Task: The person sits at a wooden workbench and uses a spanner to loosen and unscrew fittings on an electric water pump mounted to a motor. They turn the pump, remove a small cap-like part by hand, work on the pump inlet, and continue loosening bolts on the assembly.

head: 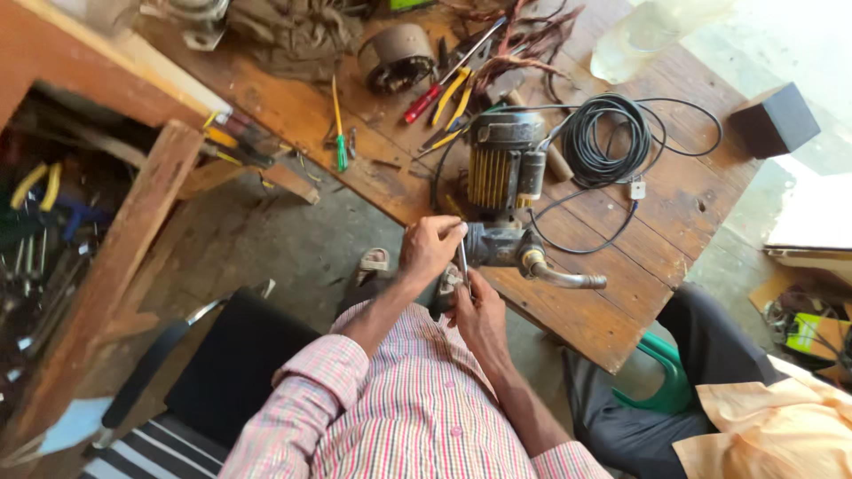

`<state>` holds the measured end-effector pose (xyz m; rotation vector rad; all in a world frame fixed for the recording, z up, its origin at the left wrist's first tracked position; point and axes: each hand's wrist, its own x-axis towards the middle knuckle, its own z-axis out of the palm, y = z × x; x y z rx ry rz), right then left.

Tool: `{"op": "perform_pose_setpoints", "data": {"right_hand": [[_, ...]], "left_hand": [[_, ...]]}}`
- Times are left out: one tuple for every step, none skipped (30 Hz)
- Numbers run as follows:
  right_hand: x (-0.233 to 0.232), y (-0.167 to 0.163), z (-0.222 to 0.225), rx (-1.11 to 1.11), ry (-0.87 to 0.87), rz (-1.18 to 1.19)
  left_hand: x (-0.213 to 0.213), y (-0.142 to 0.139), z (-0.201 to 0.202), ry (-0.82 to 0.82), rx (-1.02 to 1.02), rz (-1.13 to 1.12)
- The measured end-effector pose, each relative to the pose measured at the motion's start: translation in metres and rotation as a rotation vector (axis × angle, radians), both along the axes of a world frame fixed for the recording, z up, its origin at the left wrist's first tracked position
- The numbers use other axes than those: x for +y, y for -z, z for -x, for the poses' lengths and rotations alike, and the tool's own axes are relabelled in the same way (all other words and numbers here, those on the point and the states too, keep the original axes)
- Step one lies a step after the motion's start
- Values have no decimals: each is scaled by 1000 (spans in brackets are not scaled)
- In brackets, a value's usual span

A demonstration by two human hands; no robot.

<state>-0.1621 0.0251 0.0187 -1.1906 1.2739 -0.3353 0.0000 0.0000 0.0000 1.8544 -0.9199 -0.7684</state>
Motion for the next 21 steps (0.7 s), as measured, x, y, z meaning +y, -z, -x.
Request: {"op": "perform_pose_setpoints", "data": {"right_hand": [[-1,-2,-1,-38,4,-28],[0,-4,-2,-76,7,-56],[1,-7,-3,-114,11,-83],[5,-12,-2,-73,10,-65],[9,-18,-4,-37,8,-42],[10,-23,-8,-1,5,-21],[14,-29,-9,-61,23,-62],[19,-34,-10,-120,44,-101],[21,-40,-11,-180,60,-136],[18,-43,-12,-191,85,-143],[19,-47,-13,-202,111,-152],[25,-51,-10,-208,143,-171],[32,-56,-6,-209,178,-175],[36,-58,-4,-218,208,-177],[39,-58,-2,-228,238,-178],[44,-58,-1,-287,284,-158],[49,-57,1,-343,333,-137],[52,-57,3,-399,377,-111],[56,-57,5,-439,457,-114],[59,-58,7,-479,534,-116],[60,-58,10,-520,612,-118]], "left_hand": [[0,-1,2,12,27,-41],[0,-2,3,25,53,-81],[0,-3,4,38,79,-122],[2,-3,7,53,90,-81],[1,-3,6,68,97,-35],[-1,-2,4,81,104,10],[0,1,2,94,123,-14],[2,4,2,111,143,-39],[1,8,1,123,162,-60],[-3,13,0,140,164,-10],[-4,16,0,158,166,38],[-1,20,2,180,175,75],[0,24,6,187,274,61],[-2,28,9,191,366,48],[-3,30,12,195,455,34],[-2,30,18,189,570,27],[-1,28,25,183,688,16],[-1,26,29,173,804,8],[-1,24,28,161,907,-67],[0,21,27,145,1009,-143],[-1,18,26,129,1109,-220]]}}
